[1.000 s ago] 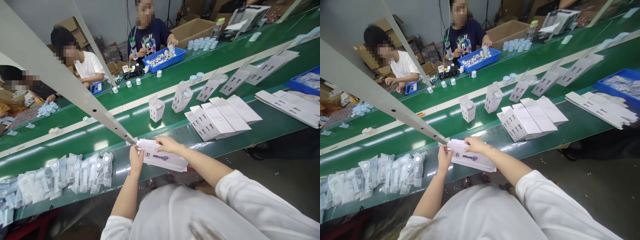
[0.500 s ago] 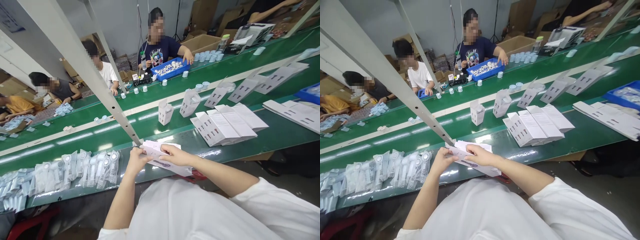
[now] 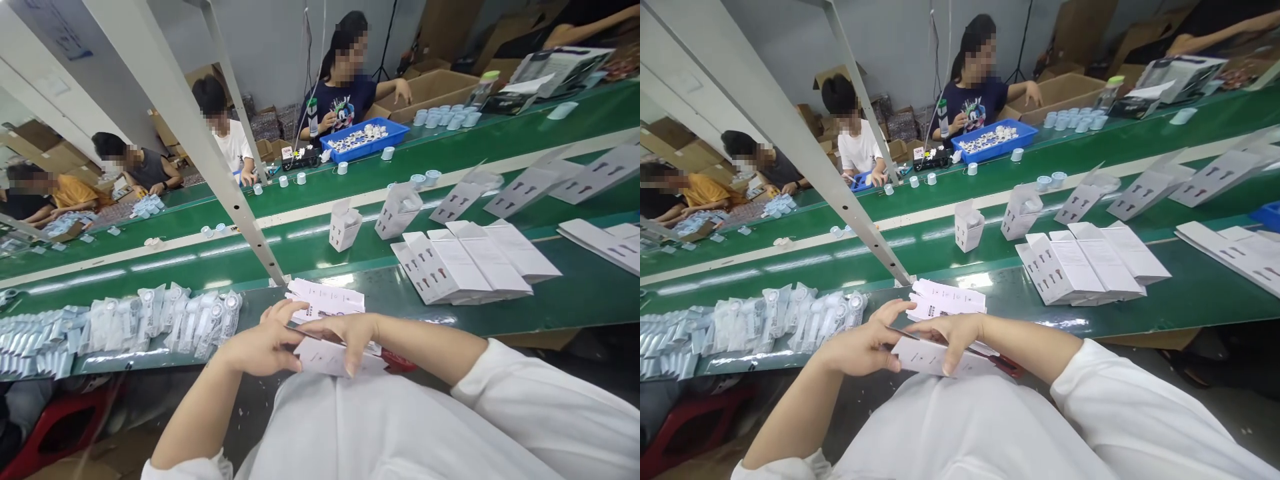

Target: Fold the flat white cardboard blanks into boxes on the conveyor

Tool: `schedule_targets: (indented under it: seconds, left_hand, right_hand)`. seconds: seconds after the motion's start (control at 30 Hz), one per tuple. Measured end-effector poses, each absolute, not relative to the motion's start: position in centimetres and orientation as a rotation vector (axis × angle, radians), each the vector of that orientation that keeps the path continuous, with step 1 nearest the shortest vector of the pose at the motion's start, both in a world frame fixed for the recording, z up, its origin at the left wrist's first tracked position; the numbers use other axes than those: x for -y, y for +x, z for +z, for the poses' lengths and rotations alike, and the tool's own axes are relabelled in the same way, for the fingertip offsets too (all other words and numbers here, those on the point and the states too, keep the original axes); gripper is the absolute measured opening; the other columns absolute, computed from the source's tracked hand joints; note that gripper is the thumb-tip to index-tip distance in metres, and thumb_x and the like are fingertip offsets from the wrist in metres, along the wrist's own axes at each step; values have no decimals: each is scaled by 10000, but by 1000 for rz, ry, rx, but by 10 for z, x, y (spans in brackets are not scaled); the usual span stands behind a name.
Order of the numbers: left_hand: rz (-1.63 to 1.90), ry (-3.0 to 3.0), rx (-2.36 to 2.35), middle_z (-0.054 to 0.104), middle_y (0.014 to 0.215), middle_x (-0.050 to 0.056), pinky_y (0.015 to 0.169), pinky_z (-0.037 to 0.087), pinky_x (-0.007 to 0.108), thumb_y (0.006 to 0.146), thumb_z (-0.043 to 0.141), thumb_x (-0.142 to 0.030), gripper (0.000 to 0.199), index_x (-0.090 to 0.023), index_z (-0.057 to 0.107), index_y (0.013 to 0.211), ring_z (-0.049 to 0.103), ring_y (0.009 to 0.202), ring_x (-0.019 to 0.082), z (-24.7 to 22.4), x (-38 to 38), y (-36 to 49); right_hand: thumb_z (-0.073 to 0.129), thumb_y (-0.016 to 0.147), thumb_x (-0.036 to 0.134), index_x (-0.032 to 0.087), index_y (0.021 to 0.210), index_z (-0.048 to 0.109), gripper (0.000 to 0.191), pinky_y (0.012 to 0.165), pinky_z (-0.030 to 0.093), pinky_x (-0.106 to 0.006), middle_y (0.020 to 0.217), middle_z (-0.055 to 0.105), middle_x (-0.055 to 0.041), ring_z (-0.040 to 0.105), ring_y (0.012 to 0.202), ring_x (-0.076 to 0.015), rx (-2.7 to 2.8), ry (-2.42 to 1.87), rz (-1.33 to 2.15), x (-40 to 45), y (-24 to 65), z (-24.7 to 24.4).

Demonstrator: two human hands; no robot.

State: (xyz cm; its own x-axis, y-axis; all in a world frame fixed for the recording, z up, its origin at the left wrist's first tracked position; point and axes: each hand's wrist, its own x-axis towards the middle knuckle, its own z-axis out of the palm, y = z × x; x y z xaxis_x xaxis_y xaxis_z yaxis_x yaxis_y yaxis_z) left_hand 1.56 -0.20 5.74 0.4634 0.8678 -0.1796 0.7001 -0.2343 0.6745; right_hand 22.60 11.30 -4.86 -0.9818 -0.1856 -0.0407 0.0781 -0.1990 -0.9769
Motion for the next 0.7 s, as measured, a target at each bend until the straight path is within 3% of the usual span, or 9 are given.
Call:
schedule_targets:
  seconds: [0.1,0.2,0.3,0.43,0.53,0.63,0.7]
  left_hand:
    - [351,1965,-1297,353,1641,71,1179,249,698,576,918,-555,629,-369,767,1157,208,1540,458,55,17,-4]
    - [838,1657,-1143,333,1651,84,1189,307,608,549,896,-645,811,-360,695,1281,245,1535,429,35,24,-23]
    - [1420,1127,-1087,409,1613,81,1153,395,497,646,891,-547,804,-378,599,1377,365,1491,358,4,20,-9]
    - [1433,720,-990,640,1390,154,1102,442,488,658,904,-452,733,-239,656,1315,555,1331,368,-24,8,49]
    - [1604,487,-1080,738,1196,136,1035,489,450,646,902,-383,563,-192,726,1145,654,1199,337,-25,1,78]
    - [1818,239,-1171,752,1136,79,964,520,395,597,896,-257,610,-229,689,1170,697,1098,274,-15,-2,84]
    - [1864,186,-1211,747,1105,38,922,525,351,619,860,-198,636,-260,647,1214,704,1033,223,-6,-2,86]
  right_hand:
    - [938,510,467,177,1327,571,941,997,507,-382,1258,652,-72,636,1151,-287,-2127,51,-2166,-117,228,-36]
    - [951,478,446,185,1286,571,931,962,522,-386,1246,639,-73,630,1119,-286,-2356,247,-2070,-131,231,-26]
    - [945,482,467,176,1271,571,921,915,539,-383,1202,641,-72,637,1065,-276,-2424,267,-2043,-145,229,-21]
    - [924,504,543,183,1325,546,973,905,556,-392,1183,644,-66,649,1051,-273,-2381,16,-2042,-151,226,-24]
    - [823,655,649,207,1479,387,1032,941,557,-443,1271,599,-108,635,1135,-291,-2537,34,-2054,-142,232,-23]
    - [746,814,594,256,1578,187,1005,1071,475,-545,1509,403,-194,472,1374,-349,-3102,332,-1680,-121,240,-13]
    - [755,839,516,255,1570,222,941,1117,422,-586,1562,313,-218,373,1441,-384,-3416,310,-1280,-107,240,-4]
